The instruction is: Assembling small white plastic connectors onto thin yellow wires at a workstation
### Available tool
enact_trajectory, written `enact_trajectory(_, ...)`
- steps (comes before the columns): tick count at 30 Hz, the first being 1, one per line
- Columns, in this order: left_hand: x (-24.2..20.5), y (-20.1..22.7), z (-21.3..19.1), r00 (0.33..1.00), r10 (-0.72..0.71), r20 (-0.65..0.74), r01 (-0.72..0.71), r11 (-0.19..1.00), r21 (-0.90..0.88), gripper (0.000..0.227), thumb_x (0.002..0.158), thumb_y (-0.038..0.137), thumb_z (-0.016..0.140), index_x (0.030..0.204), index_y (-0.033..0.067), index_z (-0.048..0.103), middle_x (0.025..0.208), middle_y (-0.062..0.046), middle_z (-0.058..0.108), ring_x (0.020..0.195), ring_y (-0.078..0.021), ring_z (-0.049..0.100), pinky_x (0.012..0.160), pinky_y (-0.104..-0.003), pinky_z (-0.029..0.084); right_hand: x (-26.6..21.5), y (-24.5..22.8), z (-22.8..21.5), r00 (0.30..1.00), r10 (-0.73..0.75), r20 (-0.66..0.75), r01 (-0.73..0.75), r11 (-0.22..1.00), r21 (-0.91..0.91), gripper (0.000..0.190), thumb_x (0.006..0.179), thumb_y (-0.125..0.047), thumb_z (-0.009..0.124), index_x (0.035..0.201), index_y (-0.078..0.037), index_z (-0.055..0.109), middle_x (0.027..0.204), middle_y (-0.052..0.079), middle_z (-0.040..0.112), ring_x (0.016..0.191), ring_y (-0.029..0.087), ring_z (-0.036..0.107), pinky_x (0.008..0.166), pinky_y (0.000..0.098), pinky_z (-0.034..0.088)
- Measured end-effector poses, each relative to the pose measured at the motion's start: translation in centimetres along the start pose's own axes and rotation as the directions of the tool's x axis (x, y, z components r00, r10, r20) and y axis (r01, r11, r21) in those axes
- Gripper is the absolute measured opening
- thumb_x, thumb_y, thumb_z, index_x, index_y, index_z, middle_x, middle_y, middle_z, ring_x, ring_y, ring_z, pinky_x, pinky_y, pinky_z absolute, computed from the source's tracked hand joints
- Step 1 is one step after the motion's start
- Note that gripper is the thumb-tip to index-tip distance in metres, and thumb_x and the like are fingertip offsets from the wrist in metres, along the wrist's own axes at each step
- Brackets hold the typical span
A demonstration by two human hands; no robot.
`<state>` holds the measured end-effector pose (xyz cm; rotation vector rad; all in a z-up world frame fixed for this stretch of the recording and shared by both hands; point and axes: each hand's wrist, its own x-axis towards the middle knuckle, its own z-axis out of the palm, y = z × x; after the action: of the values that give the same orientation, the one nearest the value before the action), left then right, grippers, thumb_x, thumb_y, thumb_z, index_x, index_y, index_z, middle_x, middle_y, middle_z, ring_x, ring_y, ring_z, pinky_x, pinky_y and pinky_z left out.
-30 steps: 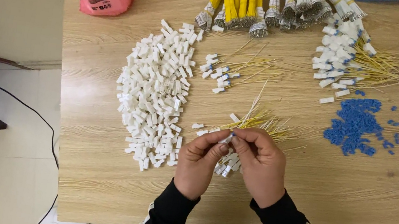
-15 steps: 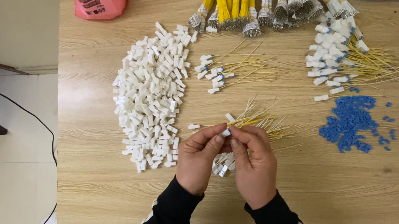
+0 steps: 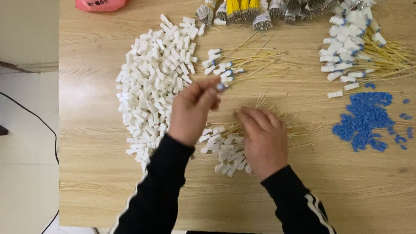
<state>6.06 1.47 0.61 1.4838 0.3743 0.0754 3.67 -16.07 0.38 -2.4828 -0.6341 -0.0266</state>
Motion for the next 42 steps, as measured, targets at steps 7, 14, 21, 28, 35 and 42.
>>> enact_trajectory(7,4.9,-7.2,-0.2,0.998,0.06,0.007,-0.061,0.982,0.18,0.02,0.089,0.008,0.068,0.108,0.0094,0.072,0.098,-0.013,0.073,0.084,-0.0169,0.068,0.069,-0.029,0.058,-2.9,2.6,2.9,0.99,0.142,0.0,-0.137,0.952,-0.273,0.024,0.091,-0.031,0.055,0.113,-0.03,0.066,0.124,-0.003,0.056,0.114,0.027,0.049,0.084,0.0455,0.035)
enact_trajectory(14,1.9,-6.4,0.4,0.947,0.219,0.235,-0.318,0.533,0.785,0.029,0.083,0.021,0.069,0.111,0.027,0.07,0.116,-0.004,0.062,0.102,-0.0319,0.066,0.085,-0.044,0.057,-5.5,2.7,1.3,0.989,0.137,-0.058,-0.146,0.962,-0.229,0.032,0.088,-0.024,0.059,0.119,-0.031,0.064,0.114,-0.002,0.06,0.106,0.027,0.055,0.081,0.043,0.043)
enact_trajectory(21,-0.3,-6.3,2.9,0.713,0.2,0.672,-0.701,0.157,0.696,0.02,0.082,0.02,0.069,0.099,0.0301,0.071,0.103,-0.001,0.057,0.094,-0.025,0.065,0.076,-0.033,0.057,-6.5,4.7,-2.4,0.96,0.178,-0.217,-0.208,0.97,-0.126,0.022,0.085,-0.017,0.066,0.105,-0.025,0.071,0.1,-0.001,0.066,0.098,0.027,0.062,0.084,0.0419,0.047)
enact_trajectory(28,0.2,-7.5,2.4,0.615,0.261,0.744,-0.788,0.163,0.594,0.019,0.076,0.029,0.075,0.094,0.0291,0.07,0.097,0.0,0.061,0.09,-0.0222,0.066,0.077,-0.029,0.055,-11.1,14.6,-2.1,0.872,0.345,-0.349,-0.404,0.908,-0.11,0.025,0.086,-0.006,0.065,0.109,-0.016,0.068,0.1,0.004,0.062,0.099,0.03,0.062,0.086,0.0425,0.049)
enact_trajectory(35,-5.7,3.2,4.4,0.7,0.423,0.575,-0.699,0.573,0.428,0.014,0.08,0.015,0.076,0.093,0.0182,0.071,0.087,0.0,0.071,0.084,-0.0208,0.071,0.073,-0.031,0.058,-13.4,15.6,-4.2,0.645,0.642,-0.415,-0.668,0.737,0.103,0.018,0.085,-0.006,0.07,0.099,-0.004,0.058,0.092,0.014,0.054,0.089,0.037,0.061,0.075,0.0429,0.051)
enact_trajectory(42,-8.3,8.7,4.8,0.803,0.523,0.286,-0.585,0.782,0.215,0.01,0.088,0.008,0.067,0.096,0.0025,0.066,0.092,-0.014,0.071,0.085,-0.0214,0.071,0.077,-0.028,0.057,-13.2,15.8,-4.5,0.632,0.684,-0.364,-0.716,0.696,0.064,0.023,0.085,-0.023,0.07,0.099,-0.004,0.068,0.101,0.017,0.062,0.096,0.03,0.057,0.087,0.0399,0.045)
